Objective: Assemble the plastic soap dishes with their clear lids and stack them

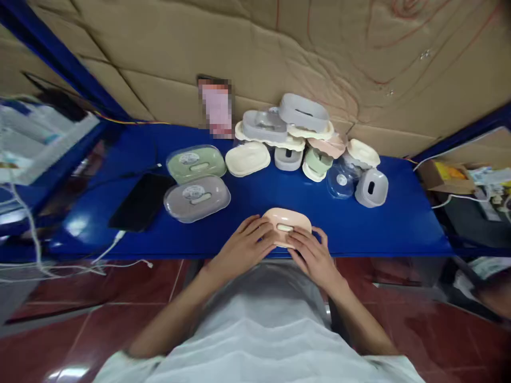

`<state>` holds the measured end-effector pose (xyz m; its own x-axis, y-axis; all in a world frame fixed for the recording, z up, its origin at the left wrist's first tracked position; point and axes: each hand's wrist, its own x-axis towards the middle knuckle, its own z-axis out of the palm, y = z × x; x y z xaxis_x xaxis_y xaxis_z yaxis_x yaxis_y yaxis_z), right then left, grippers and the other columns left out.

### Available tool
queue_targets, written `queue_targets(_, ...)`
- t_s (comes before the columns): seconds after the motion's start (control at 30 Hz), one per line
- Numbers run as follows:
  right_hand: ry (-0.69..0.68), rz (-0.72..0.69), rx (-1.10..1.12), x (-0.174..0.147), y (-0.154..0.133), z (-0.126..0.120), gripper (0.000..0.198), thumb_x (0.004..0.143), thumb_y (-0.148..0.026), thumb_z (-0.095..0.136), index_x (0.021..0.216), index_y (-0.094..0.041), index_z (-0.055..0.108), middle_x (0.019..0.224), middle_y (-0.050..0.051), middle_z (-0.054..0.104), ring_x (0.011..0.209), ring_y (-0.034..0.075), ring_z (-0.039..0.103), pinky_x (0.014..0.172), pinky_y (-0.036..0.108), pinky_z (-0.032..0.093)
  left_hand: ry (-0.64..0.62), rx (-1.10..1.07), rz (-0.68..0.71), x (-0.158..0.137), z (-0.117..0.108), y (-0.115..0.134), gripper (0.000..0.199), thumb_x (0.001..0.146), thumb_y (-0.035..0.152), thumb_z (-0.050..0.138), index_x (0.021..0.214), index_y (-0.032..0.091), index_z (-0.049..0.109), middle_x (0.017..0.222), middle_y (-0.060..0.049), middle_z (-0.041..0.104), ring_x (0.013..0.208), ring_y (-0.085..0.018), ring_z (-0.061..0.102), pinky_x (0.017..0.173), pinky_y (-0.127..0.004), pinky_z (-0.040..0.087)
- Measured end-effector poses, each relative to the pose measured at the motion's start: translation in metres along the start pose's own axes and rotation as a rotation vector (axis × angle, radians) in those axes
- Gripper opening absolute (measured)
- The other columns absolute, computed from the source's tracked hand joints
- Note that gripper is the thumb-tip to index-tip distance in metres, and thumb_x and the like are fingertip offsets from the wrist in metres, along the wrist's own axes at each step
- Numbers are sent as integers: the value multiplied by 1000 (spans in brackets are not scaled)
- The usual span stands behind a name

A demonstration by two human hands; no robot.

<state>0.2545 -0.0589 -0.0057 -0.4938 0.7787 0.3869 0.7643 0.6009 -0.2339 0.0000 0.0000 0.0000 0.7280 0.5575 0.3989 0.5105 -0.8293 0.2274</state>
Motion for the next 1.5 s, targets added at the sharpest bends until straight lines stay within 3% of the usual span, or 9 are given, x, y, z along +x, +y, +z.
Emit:
queue_targets(0.13,20,25,-2,5,45,-17,35,111,-30,56,146,-25,60,150,11,68,149,27,56,125,50,38,9,-23,-21,-3,-5,-4,19,107,20,60,124,22,67,130,-9,70,136,-26,61,119,-45,47)
queue_targets(0.3,107,490,-241,18,107,-25,65,111,-53,48,165,-20,40,167,23,46,162,43,32,124,71,33,54,-110,-127,-8,-5,-7,22,105,20,62,127,22,67,134,-13,66,134,-29,62,114,-49,53)
queue_targets(0.4,111,554,-193,16,115,-22,73,104,-64,56,159,-16,47,150,26,56,152,45,45,118,71,42,105,-199,-207,-13,-5,-6,21,103,22,68,123,23,70,148,-16,56,146,-33,53,119,-53,51)
queue_targets(0.5,170,525,-87,7,103,-21,65,101,-60,65,150,-19,56,139,22,59,138,39,58,113,60,53,104,-325,-309,-19,-5,-5,15,100,26,72,115,23,73,159,-15,44,152,-34,48,123,-54,49)
queue_targets(0.63,252,477,4,-3,81,-28,47,102,-48,67,143,-24,63,143,17,57,138,35,58,117,59,51,65,-409,-382,-23,-5,-5,15,100,27,72,115,23,73,169,-13,35,155,-34,47,126,-52,47)
queue_targets(0.83,48,118,384,9,42,-31,56,100,-32,66,155,-28,54,154,15,56,147,34,54,122,56,50,46,-553,-449,-21,-2,-11,73,95,33,80,159,31,44,172,-14,39,160,-32,42,130,-53,42)
queue_targets(0.97,-60,-108,482,29,29,-20,60,98,-19,60,157,-27,50,153,14,59,150,32,53,131,63,36,52,-644,-460,-21,-2,-16,95,92,44,84,169,32,29,172,-15,42,159,-35,42,131,-57,39)
queue_targets(1.3,-102,-241,201,36,26,-5,55,104,-26,67,158,-29,55,160,9,59,160,32,41,135,66,25,100,-669,-429,-26,3,-20,67,93,39,84,151,35,51,163,-12,46,154,-31,49,128,-52,44)
queue_targets(1.5,-154,-277,146,39,22,-8,60,107,-26,61,165,-27,46,164,9,56,161,31,40,136,66,23,93,-688,-444,-25,4,-21,65,93,41,84,148,31,50,166,-14,46,156,-31,47,129,-54,42)
